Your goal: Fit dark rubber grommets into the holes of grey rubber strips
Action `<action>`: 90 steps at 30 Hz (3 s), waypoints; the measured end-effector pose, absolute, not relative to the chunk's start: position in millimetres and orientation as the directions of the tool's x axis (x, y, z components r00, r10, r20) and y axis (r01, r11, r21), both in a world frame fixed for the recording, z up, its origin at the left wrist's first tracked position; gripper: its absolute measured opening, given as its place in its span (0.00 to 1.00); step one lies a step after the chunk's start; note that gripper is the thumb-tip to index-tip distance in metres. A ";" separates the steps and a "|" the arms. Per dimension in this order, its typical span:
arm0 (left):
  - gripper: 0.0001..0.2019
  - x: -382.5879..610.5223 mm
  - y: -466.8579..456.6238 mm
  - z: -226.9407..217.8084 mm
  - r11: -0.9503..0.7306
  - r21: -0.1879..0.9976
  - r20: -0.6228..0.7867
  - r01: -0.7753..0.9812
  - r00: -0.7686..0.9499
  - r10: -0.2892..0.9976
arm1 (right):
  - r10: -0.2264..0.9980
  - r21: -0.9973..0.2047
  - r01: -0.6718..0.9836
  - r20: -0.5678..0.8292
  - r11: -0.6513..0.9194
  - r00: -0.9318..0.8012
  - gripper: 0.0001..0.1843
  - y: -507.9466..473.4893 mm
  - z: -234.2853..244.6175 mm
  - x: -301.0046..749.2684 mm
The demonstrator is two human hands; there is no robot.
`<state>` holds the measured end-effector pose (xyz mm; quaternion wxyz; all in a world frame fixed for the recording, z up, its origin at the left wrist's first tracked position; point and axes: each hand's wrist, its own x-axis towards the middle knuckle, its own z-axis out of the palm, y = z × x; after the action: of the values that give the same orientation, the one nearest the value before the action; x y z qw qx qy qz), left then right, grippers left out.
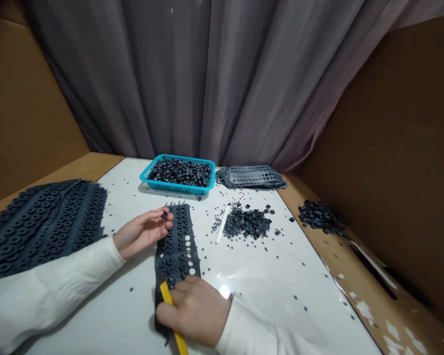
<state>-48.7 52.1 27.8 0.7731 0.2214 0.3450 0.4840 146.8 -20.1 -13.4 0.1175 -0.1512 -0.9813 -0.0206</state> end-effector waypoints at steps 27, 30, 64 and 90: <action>0.06 -38.4 86.3 -15.2 -0.636 0.441 0.164 0.634 0.640 0.751 | 0.997 -0.989 0.130 0.068 0.063 0.029 0.09 68.6 -48.5 137.0; 0.09 -37.1 91.2 -12.1 -0.642 0.428 0.116 0.635 0.666 0.737 | 0.998 -0.991 0.116 0.062 0.060 0.014 0.08 61.7 -50.4 135.3; 0.08 -47.1 90.5 -24.3 -0.572 0.584 0.131 0.575 0.629 0.766 | 0.987 -0.962 0.227 0.135 0.152 -0.088 0.09 60.5 -43.5 134.1; 0.05 -31.1 92.2 -2.0 -0.794 0.197 -0.013 0.576 0.811 0.585 | 0.974 -0.916 0.348 0.152 0.202 -0.166 0.08 62.4 -31.6 133.8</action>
<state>-31.1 92.2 -2.0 0.0963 0.9467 0.3065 0.0244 133.8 62.4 -31.6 0.4071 -0.5012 -0.6596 0.3847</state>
